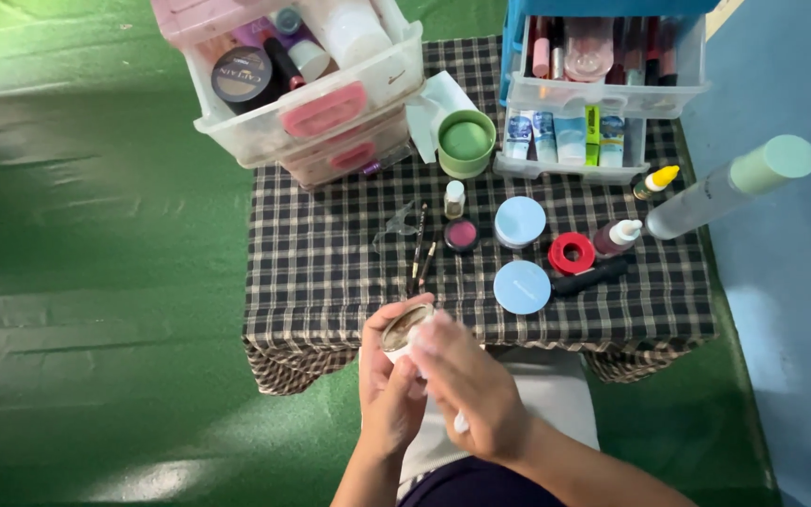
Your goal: Cleaning a small cosmetic jar and its lid using a tissue to remove residue.
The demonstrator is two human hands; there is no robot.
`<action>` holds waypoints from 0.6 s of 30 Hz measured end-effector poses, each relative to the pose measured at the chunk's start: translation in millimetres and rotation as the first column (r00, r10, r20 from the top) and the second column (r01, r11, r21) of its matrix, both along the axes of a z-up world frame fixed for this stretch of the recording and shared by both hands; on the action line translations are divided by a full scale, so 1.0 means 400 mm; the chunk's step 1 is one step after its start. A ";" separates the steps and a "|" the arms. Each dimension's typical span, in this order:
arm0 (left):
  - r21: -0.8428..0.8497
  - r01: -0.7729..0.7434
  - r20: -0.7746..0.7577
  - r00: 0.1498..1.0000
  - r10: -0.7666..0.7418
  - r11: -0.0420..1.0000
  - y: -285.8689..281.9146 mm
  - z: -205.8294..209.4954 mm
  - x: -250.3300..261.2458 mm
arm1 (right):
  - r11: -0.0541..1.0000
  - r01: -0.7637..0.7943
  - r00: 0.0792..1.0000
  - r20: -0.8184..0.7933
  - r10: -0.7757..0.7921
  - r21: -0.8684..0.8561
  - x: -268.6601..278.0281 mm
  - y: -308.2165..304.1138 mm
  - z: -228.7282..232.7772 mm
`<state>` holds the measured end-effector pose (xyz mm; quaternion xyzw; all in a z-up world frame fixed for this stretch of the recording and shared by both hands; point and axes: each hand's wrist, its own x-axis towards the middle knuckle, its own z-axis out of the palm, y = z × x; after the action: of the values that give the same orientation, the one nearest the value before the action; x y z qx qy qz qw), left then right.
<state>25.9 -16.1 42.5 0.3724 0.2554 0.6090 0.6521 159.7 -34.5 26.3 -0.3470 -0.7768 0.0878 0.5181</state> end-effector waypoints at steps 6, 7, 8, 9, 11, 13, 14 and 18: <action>0.066 0.040 0.070 0.996 -0.045 0.997 0.000 -0.004 0.000 | 0.955 -0.028 0.975 -0.218 -0.039 -0.295 0.013 0.031 0.073; 0.064 0.040 0.069 0.997 -0.044 0.997 -0.001 -0.010 -0.002 | 0.955 -0.029 0.975 -0.219 -0.038 -0.297 0.012 0.021 0.070; 0.032 0.059 0.103 0.993 -0.062 0.998 -0.002 -0.016 -0.004 | 0.976 0.010 0.990 -0.135 -0.040 -0.220 0.012 0.011 0.067; 0.007 0.080 0.140 0.987 -0.080 0.997 0.002 -0.022 -0.003 | 0.990 0.044 0.998 -0.047 -0.050 -0.133 0.014 0.006 0.065; -0.028 0.102 0.160 0.982 -0.096 0.994 0.000 -0.025 -0.001 | 0.996 0.001 0.999 -0.051 -0.006 -0.087 0.005 0.014 0.060; -0.069 0.121 0.182 0.978 -0.107 0.990 -0.005 -0.037 0.002 | 0.998 -0.045 0.998 -0.053 0.043 -0.048 0.008 0.016 0.049; -0.072 0.100 0.162 0.983 -0.087 0.992 -0.008 -0.046 0.005 | 0.988 -0.053 0.995 -0.093 0.039 -0.148 0.016 0.016 0.042; -0.040 0.063 0.121 0.991 -0.058 0.997 -0.006 -0.053 0.005 | 0.961 -0.025 0.993 -0.120 -0.008 -0.275 0.015 0.017 0.050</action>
<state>28.0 -18.4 21.4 0.3284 0.2179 0.6044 0.6924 165.6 -27.7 46.4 -0.4065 -0.7260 0.2180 0.5101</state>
